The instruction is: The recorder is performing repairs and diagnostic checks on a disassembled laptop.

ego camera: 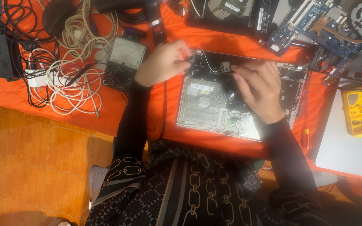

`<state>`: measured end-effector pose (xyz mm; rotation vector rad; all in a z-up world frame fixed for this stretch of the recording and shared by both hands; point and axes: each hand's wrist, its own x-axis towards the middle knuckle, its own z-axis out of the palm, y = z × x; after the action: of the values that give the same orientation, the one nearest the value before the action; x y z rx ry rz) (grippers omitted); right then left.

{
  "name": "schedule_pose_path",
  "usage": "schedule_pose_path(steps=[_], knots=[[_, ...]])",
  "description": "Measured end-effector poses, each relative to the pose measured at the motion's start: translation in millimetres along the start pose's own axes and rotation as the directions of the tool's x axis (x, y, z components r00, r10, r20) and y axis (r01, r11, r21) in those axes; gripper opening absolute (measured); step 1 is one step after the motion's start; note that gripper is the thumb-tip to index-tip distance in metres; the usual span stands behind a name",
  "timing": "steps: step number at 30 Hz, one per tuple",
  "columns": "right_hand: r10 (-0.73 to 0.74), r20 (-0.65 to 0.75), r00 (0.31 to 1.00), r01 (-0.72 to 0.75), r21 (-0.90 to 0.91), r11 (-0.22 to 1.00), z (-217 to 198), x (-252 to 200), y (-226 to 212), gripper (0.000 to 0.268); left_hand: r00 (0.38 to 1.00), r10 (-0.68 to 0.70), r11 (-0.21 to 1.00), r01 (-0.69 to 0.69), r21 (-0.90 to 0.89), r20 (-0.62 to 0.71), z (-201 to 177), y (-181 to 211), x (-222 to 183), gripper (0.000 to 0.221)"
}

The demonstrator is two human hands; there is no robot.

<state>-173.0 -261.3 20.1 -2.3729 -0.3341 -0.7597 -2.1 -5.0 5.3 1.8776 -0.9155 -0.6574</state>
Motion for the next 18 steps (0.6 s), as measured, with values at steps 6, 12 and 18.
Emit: schedule_pose_path(steps=[6, 12, 18], knots=[[-0.001, 0.010, 1.000, 0.001, 0.006, 1.000, -0.5, 0.3, -0.1, 0.013, 1.000, -0.004, 0.999, 0.005, -0.043, 0.014, -1.7, 2.6, -0.3, 0.023], [-0.005, 0.012, 1.000, 0.005, 0.006, 1.000, -0.3, 0.6, -0.2, 0.013, 1.000, 0.008, 1.000, -0.008, -0.004, -0.003, -0.8, 3.6, -0.2, 0.030], [-0.007, 0.018, 1.000, 0.007, 0.007, 1.000, -0.5, 0.8, -0.2, 0.014, 1.000, 0.022, 1.000, -0.022, -0.022, -0.004, 0.6, -0.8, 0.2, 0.031]])
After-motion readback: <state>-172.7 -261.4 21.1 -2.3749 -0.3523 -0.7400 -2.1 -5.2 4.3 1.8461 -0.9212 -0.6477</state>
